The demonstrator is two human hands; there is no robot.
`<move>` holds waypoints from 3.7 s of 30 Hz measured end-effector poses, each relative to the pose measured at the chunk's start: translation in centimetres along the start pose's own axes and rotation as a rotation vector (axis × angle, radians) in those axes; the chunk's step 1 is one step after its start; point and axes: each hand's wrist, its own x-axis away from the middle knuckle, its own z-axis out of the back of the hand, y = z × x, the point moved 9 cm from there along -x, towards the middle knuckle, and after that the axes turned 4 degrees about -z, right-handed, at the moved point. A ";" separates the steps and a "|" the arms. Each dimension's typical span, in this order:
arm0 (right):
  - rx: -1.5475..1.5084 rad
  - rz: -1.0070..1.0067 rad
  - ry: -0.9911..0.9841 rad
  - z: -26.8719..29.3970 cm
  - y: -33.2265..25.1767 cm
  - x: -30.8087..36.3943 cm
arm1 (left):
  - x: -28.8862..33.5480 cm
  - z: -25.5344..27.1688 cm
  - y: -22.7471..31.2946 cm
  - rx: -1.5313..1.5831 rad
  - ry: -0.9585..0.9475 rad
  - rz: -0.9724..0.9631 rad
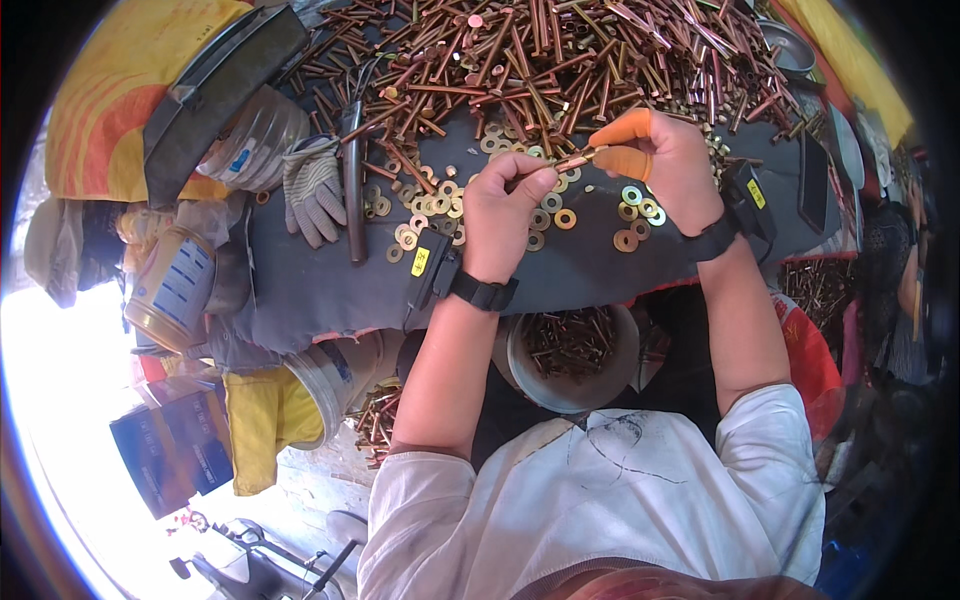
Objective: Manually thread washers and nuts onto metal rods as part of a fabrication assembly process.
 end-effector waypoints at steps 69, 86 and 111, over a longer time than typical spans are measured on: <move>-0.086 0.064 -0.009 0.2 0.6 -0.4 | 0.1 0.3 -0.2 0.092 0.017 0.065; 0.079 0.332 0.014 -0.5 -2.4 -0.1 | 0.5 0.2 -1.0 0.193 -0.033 0.143; -0.638 0.039 -0.276 -2.4 -0.2 0.0 | 1.1 -2.1 0.0 0.617 -0.248 0.087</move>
